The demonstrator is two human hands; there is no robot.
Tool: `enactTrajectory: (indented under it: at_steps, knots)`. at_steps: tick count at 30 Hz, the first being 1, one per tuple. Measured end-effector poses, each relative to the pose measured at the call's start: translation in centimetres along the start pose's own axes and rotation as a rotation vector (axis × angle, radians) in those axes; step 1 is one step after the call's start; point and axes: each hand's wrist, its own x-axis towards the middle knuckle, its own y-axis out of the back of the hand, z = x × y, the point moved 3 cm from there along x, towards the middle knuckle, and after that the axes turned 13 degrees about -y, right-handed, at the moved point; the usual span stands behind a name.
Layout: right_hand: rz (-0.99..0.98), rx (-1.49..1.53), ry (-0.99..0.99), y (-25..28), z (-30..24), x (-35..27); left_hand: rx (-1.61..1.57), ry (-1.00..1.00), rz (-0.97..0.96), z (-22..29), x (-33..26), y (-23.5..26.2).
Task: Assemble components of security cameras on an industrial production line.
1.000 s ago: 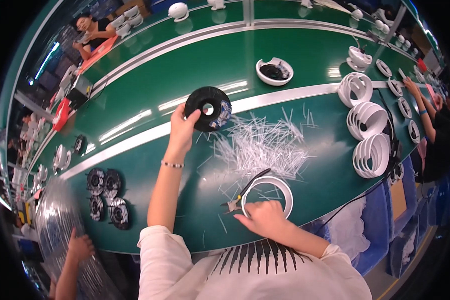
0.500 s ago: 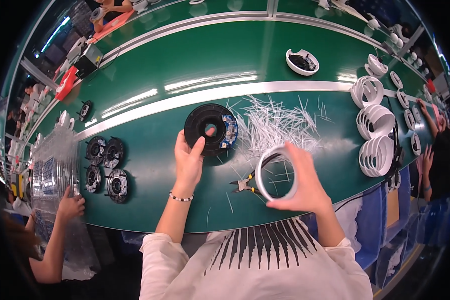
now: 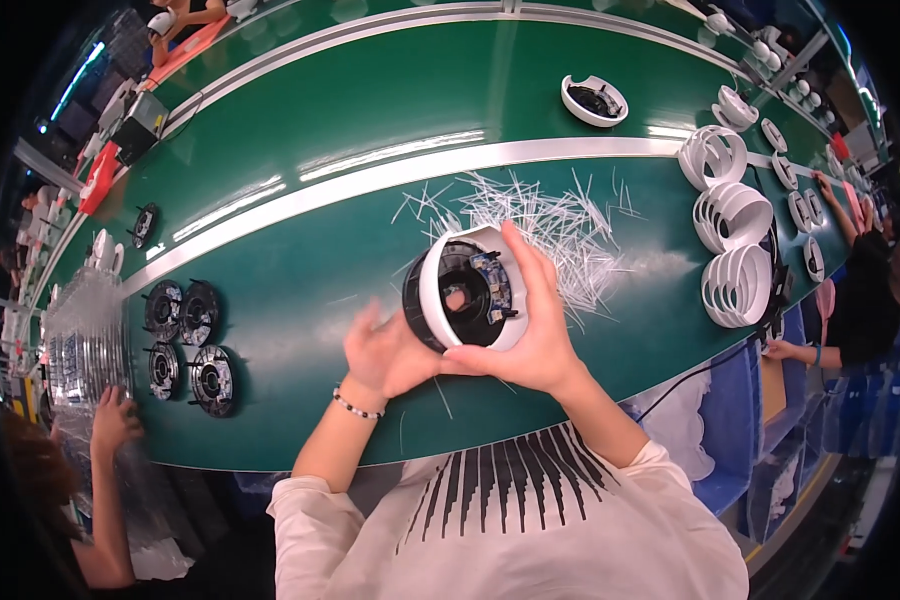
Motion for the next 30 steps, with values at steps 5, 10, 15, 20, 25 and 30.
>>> enactTrajectory:
  at_steps: [5,10,15,20,25,30]
  knots:
    - [-0.084,-0.039,0.040,-1.5,-0.4,-0.5,0.014,-0.095,0.413,-0.4,0.5,1.7]
    - [-0.126,-0.084,0.084,-1.7,-0.7,-0.3,0.037,-0.157,0.428,-0.6,0.6,1.5]
    - [-0.148,-0.136,0.203,-2.4,-0.8,-0.6,0.001,-0.207,0.396,-0.9,0.1,1.2]
    - [-0.135,-0.113,0.166,-2.0,-0.9,-0.3,-0.042,-0.175,0.291,-0.9,0.2,1.0]
    - [-0.100,-0.223,0.150,-2.8,-1.4,-0.1,0.149,-0.265,0.247,-0.6,-0.2,1.2]
    - [0.060,-0.242,0.138,-3.4,-1.6,-1.1,0.098,-0.356,0.228,-0.8,0.0,1.0]
